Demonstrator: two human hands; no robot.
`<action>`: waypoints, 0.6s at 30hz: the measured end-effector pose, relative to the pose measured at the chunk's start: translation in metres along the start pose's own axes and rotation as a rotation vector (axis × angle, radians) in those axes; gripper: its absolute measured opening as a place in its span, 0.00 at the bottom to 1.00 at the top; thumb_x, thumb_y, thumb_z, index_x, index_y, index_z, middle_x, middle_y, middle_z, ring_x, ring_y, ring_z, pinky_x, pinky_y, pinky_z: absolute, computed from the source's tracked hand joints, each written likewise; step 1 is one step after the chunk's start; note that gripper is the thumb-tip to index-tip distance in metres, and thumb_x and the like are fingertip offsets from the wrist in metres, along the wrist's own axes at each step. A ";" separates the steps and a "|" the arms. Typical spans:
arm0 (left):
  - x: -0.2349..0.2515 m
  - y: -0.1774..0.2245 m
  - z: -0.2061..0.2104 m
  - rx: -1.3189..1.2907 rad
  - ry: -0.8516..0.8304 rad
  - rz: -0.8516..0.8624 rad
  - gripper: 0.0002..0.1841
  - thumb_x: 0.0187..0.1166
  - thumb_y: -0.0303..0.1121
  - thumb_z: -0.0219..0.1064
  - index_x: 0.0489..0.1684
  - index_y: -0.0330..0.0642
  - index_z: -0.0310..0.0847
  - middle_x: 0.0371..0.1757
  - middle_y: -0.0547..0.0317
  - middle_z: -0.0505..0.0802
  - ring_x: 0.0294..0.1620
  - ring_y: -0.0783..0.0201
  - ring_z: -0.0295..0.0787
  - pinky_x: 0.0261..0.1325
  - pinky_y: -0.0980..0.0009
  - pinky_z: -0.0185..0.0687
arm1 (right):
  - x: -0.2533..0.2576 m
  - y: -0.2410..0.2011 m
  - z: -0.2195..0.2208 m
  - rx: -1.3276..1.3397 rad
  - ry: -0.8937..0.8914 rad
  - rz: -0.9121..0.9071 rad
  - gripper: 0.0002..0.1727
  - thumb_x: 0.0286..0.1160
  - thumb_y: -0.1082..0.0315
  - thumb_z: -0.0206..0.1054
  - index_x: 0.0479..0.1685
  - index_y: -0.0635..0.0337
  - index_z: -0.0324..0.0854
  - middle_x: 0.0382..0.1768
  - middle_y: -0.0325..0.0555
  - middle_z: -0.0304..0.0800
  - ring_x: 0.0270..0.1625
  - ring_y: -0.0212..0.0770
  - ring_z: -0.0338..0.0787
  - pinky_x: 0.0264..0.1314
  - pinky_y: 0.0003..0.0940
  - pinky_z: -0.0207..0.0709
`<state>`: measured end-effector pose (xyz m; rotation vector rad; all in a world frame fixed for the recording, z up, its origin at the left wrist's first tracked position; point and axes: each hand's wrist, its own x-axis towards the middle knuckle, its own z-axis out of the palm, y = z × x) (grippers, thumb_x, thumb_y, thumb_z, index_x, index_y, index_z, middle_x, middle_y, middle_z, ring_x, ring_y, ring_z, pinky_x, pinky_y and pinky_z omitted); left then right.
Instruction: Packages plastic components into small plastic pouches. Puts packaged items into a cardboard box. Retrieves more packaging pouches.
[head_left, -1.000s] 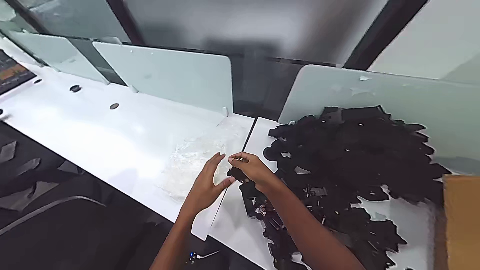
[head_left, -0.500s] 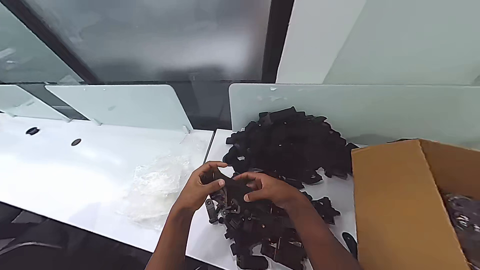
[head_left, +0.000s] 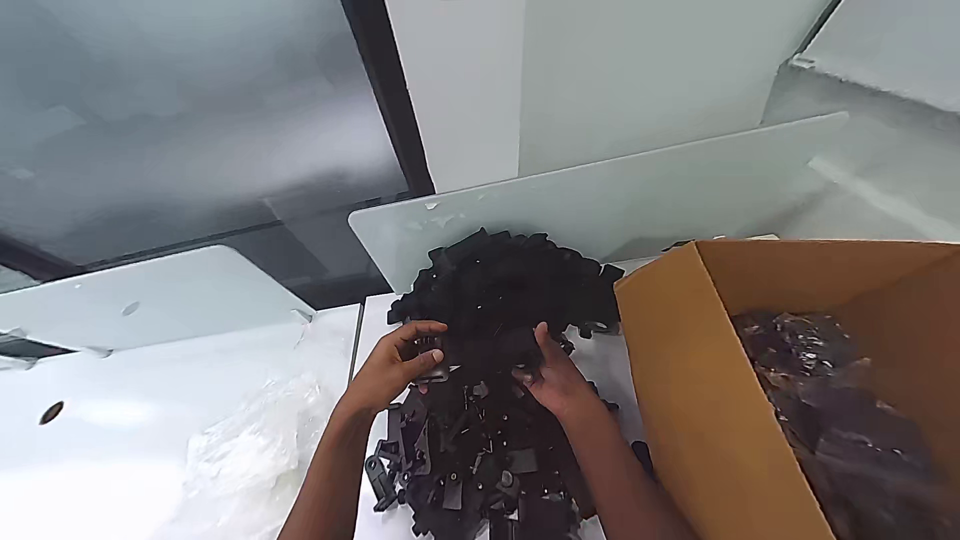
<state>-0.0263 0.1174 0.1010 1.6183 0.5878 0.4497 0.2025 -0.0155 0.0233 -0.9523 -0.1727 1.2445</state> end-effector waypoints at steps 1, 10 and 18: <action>0.010 -0.002 0.003 0.054 0.012 -0.015 0.21 0.79 0.28 0.70 0.71 0.42 0.79 0.58 0.55 0.90 0.34 0.66 0.90 0.28 0.72 0.88 | 0.004 -0.005 0.002 -0.037 0.062 -0.047 0.13 0.91 0.56 0.56 0.52 0.54 0.78 0.36 0.40 0.88 0.29 0.31 0.85 0.26 0.24 0.79; 0.112 -0.012 0.028 0.529 0.138 0.155 0.19 0.81 0.31 0.68 0.70 0.47 0.81 0.62 0.50 0.88 0.53 0.60 0.89 0.55 0.59 0.89 | 0.053 -0.077 -0.022 -0.516 0.260 -0.386 0.26 0.69 0.77 0.76 0.69 0.55 0.82 0.53 0.52 0.90 0.49 0.45 0.90 0.49 0.41 0.86; 0.182 -0.058 0.082 1.256 0.431 0.499 0.10 0.75 0.30 0.71 0.51 0.47 0.93 0.67 0.41 0.86 0.70 0.35 0.78 0.68 0.38 0.74 | 0.098 -0.069 -0.026 -1.225 0.697 -0.649 0.17 0.73 0.60 0.76 0.56 0.57 0.89 0.59 0.61 0.86 0.64 0.63 0.84 0.64 0.61 0.78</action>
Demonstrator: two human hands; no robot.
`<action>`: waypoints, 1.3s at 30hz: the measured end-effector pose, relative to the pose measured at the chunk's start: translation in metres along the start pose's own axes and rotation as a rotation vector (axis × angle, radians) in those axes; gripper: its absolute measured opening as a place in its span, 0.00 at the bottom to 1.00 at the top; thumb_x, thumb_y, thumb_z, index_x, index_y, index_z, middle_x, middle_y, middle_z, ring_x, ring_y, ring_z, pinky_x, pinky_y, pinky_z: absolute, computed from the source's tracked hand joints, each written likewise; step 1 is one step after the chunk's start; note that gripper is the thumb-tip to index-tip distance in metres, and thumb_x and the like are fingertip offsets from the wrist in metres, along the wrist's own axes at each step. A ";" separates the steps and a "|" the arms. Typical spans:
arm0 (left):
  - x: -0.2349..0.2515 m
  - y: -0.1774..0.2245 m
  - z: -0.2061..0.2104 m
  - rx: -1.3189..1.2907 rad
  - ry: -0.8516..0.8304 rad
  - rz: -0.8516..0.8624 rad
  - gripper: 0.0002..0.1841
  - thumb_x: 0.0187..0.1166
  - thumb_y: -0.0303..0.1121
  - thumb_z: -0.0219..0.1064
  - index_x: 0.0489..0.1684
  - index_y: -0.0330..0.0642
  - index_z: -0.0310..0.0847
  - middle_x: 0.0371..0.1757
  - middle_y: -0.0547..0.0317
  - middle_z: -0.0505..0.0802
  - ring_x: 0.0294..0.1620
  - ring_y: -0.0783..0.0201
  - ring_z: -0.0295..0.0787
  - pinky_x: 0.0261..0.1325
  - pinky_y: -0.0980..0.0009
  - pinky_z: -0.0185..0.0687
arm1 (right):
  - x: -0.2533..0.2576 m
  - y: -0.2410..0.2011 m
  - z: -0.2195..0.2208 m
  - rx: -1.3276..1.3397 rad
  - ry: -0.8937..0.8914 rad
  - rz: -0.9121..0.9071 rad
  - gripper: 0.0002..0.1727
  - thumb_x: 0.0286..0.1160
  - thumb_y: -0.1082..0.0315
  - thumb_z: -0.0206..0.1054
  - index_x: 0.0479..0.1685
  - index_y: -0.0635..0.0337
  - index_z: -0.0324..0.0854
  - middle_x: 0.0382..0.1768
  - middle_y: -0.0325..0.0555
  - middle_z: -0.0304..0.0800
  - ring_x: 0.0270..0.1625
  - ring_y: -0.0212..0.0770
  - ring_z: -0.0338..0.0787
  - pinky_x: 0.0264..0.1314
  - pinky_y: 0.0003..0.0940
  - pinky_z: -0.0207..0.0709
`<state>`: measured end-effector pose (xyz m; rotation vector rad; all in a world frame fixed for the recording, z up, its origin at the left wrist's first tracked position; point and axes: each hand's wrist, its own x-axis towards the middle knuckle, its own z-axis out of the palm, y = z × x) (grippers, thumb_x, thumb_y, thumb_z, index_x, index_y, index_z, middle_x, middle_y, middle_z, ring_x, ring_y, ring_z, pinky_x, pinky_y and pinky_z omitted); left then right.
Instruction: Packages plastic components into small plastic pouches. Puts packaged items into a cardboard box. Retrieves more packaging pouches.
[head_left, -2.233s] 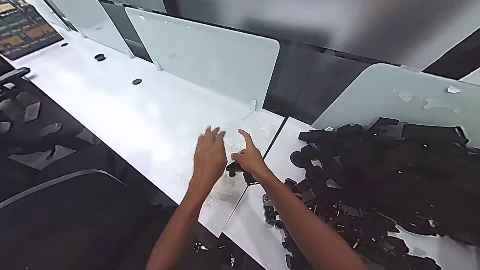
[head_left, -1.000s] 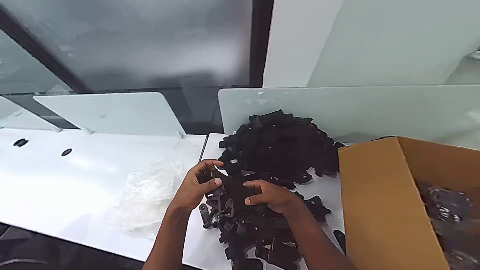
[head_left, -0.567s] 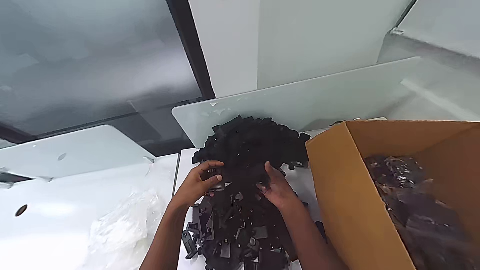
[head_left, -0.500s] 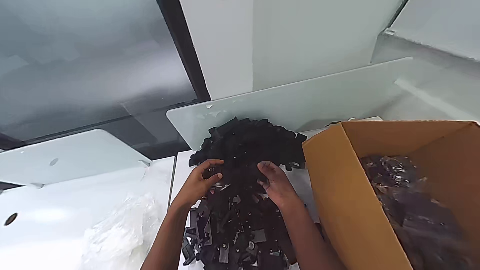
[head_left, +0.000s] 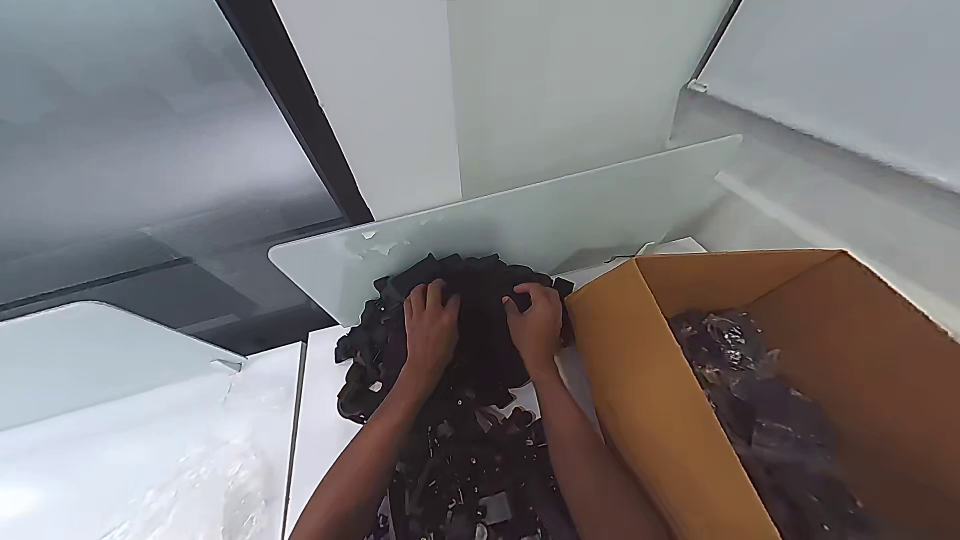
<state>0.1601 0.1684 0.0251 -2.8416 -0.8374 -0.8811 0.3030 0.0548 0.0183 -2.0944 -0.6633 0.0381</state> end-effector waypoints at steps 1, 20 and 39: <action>-0.001 0.001 0.005 0.056 0.022 0.037 0.09 0.76 0.29 0.69 0.48 0.47 0.93 0.65 0.44 0.87 0.69 0.38 0.79 0.67 0.40 0.75 | -0.009 0.000 0.006 -0.007 0.063 -0.043 0.15 0.74 0.58 0.75 0.51 0.59 0.90 0.55 0.61 0.88 0.60 0.62 0.86 0.62 0.59 0.80; -0.014 -0.004 -0.028 -0.033 -0.352 0.063 0.20 0.84 0.43 0.66 0.73 0.55 0.81 0.76 0.50 0.80 0.77 0.43 0.73 0.70 0.42 0.73 | -0.066 -0.008 -0.001 0.004 -0.061 0.093 0.15 0.76 0.60 0.73 0.54 0.60 0.89 0.51 0.58 0.89 0.54 0.55 0.90 0.59 0.53 0.82; -0.005 0.236 -0.060 -0.620 -0.155 0.703 0.11 0.82 0.34 0.64 0.52 0.43 0.90 0.52 0.54 0.93 0.61 0.52 0.87 0.63 0.53 0.83 | -0.108 0.014 -0.299 -0.258 -0.336 0.114 0.08 0.83 0.61 0.68 0.48 0.53 0.88 0.35 0.41 0.91 0.39 0.41 0.90 0.45 0.48 0.83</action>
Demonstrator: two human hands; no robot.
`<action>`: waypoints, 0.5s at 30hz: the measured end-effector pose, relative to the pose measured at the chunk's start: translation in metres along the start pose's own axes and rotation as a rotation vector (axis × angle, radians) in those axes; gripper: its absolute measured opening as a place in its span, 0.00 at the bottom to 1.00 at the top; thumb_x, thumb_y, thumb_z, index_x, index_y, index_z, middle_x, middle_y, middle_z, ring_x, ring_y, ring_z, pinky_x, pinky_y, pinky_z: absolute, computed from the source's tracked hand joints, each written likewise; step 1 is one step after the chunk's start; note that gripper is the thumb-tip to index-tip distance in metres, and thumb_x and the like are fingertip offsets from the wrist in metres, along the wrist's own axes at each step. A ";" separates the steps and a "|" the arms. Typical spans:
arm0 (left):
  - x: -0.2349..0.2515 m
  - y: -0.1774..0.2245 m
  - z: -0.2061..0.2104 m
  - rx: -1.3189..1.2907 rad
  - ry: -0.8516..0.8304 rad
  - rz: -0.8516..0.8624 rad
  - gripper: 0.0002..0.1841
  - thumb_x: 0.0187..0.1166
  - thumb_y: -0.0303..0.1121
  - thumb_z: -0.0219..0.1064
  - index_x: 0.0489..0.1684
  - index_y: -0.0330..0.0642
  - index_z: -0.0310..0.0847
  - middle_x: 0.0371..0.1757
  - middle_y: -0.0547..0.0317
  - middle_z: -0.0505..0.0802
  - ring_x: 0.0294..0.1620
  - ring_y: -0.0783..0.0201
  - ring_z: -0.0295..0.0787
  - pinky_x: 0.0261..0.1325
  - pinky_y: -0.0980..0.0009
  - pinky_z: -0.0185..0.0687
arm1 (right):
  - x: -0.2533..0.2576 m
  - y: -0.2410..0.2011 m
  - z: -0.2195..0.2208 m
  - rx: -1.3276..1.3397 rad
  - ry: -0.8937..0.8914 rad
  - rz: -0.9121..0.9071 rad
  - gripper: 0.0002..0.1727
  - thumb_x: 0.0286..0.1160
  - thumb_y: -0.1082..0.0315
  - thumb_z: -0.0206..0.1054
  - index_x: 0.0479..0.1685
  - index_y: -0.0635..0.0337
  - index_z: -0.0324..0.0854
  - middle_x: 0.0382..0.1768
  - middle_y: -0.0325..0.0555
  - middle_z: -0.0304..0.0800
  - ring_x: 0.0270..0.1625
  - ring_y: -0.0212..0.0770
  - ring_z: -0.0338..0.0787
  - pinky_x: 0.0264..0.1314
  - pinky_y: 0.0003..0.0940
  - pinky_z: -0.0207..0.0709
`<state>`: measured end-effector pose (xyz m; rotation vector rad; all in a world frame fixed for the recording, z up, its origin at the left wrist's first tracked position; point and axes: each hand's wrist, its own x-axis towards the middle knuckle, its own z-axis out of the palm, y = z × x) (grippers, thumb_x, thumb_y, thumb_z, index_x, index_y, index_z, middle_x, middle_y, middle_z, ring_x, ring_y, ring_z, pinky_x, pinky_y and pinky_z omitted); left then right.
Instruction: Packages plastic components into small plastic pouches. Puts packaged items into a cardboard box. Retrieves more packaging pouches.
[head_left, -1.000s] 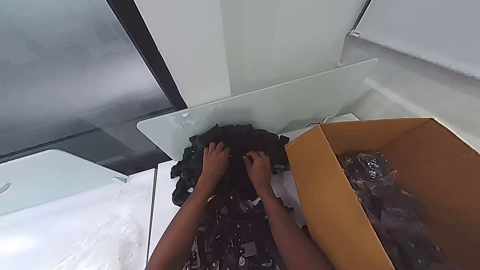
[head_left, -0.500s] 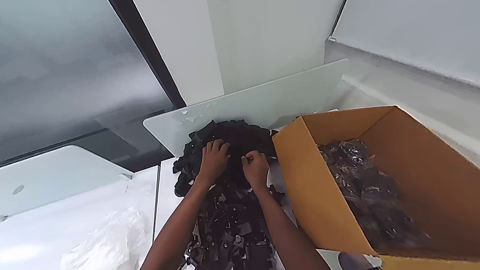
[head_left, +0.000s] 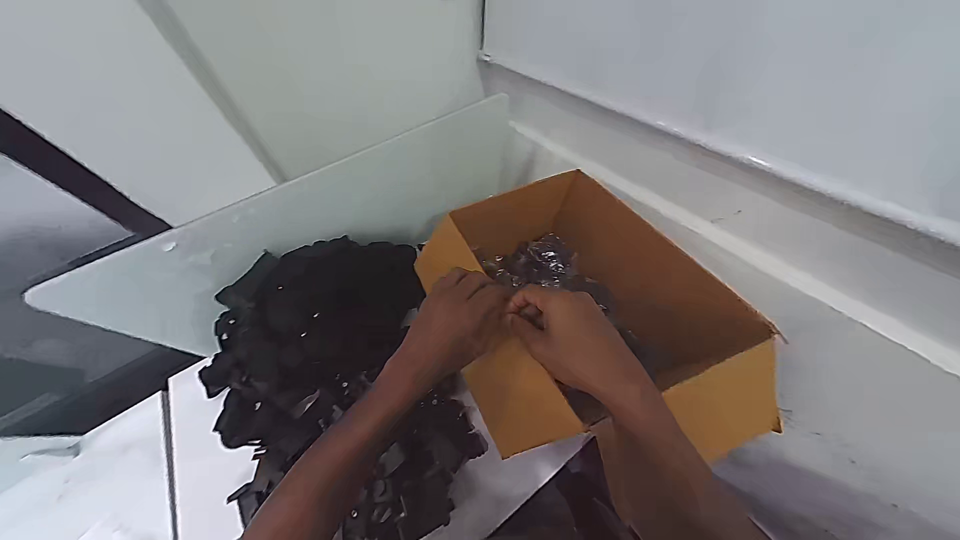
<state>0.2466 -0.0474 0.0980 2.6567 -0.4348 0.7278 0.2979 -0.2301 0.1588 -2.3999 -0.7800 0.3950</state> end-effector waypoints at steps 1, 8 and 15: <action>0.011 0.004 0.011 0.001 -0.018 0.017 0.11 0.82 0.34 0.63 0.50 0.44 0.91 0.50 0.56 0.93 0.60 0.52 0.88 0.61 0.54 0.84 | 0.003 0.012 -0.008 -0.038 -0.023 0.030 0.08 0.84 0.61 0.67 0.49 0.53 0.88 0.36 0.43 0.91 0.41 0.43 0.90 0.46 0.50 0.82; 0.060 -0.018 0.033 0.017 -0.060 -0.196 0.10 0.83 0.26 0.62 0.50 0.40 0.91 0.48 0.48 0.93 0.49 0.50 0.92 0.53 0.50 0.89 | 0.116 0.091 0.003 -0.108 -0.368 0.123 0.17 0.84 0.56 0.64 0.42 0.63 0.86 0.32 0.53 0.88 0.33 0.48 0.88 0.41 0.52 0.81; 0.111 -0.006 0.042 0.038 -0.384 -0.311 0.12 0.82 0.24 0.62 0.58 0.37 0.86 0.55 0.43 0.91 0.57 0.44 0.90 0.60 0.45 0.85 | 0.169 0.086 0.029 -0.047 -0.442 0.213 0.21 0.83 0.62 0.66 0.65 0.70 0.79 0.57 0.68 0.85 0.55 0.62 0.89 0.56 0.63 0.82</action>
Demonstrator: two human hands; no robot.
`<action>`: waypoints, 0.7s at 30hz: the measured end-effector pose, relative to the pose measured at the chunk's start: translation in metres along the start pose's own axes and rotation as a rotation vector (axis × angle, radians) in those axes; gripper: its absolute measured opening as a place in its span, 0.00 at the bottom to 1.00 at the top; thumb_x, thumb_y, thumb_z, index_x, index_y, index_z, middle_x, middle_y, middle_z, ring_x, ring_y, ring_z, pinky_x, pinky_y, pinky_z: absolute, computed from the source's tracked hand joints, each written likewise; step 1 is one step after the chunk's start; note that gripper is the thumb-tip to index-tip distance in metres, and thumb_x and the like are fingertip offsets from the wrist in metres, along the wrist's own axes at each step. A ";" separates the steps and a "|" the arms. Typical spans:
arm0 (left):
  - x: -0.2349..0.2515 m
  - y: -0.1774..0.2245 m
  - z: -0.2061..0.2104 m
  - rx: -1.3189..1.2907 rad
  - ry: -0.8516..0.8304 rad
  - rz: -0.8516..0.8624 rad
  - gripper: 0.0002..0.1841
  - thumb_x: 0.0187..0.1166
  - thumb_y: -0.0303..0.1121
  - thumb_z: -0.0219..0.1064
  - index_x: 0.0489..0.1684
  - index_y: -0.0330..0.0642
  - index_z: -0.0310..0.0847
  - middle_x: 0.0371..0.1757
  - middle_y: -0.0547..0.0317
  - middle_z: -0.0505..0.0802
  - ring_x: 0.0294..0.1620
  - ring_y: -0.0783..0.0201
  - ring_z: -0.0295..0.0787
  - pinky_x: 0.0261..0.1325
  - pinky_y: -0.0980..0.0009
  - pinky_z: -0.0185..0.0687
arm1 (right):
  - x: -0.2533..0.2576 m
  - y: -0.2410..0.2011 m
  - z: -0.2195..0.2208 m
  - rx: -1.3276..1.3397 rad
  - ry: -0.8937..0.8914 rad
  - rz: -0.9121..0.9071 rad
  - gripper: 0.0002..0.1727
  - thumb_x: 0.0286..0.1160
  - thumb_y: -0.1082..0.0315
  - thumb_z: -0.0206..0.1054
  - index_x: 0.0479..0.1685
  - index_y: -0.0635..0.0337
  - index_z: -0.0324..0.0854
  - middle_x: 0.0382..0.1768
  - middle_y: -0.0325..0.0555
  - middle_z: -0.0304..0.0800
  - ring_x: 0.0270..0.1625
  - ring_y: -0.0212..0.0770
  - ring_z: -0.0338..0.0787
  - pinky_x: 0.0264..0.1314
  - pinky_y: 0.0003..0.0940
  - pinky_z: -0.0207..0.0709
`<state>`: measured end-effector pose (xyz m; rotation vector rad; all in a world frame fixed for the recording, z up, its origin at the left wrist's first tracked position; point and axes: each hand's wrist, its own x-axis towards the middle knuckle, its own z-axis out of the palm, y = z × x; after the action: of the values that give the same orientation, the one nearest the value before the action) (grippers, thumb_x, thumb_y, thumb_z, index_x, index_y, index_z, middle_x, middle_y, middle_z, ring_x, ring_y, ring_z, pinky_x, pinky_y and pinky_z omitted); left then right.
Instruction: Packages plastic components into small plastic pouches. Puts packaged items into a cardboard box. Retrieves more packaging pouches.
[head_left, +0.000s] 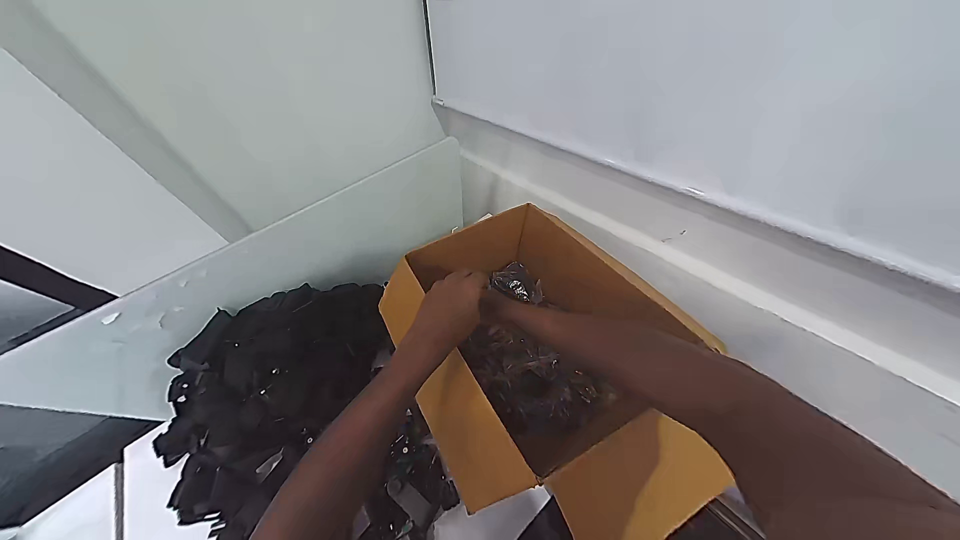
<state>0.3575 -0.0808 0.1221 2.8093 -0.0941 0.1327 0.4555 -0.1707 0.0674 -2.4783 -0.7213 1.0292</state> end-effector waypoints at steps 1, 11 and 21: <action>0.004 0.001 0.003 0.016 -0.067 -0.056 0.13 0.82 0.25 0.64 0.61 0.37 0.84 0.57 0.42 0.90 0.59 0.43 0.89 0.62 0.44 0.84 | 0.004 -0.001 0.003 0.051 0.029 0.014 0.22 0.83 0.63 0.65 0.67 0.70 0.77 0.57 0.68 0.85 0.54 0.61 0.90 0.55 0.59 0.83; 0.013 -0.011 0.010 -0.010 -0.141 -0.154 0.15 0.78 0.25 0.66 0.62 0.36 0.82 0.59 0.42 0.89 0.62 0.44 0.88 0.65 0.45 0.83 | 0.008 -0.003 0.000 0.173 0.100 0.061 0.21 0.78 0.61 0.69 0.63 0.66 0.80 0.55 0.65 0.87 0.51 0.59 0.91 0.53 0.59 0.84; -0.050 0.000 -0.013 -0.422 0.255 0.057 0.32 0.74 0.44 0.74 0.79 0.44 0.75 0.75 0.46 0.81 0.72 0.53 0.80 0.70 0.53 0.81 | -0.115 -0.018 -0.019 0.993 0.238 -0.089 0.26 0.88 0.49 0.61 0.67 0.63 0.74 0.48 0.55 0.85 0.41 0.43 0.90 0.43 0.38 0.87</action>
<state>0.3064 -0.0744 0.1292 2.3488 -0.1252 0.4295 0.3942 -0.2253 0.1522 -1.6322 -0.1526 0.7618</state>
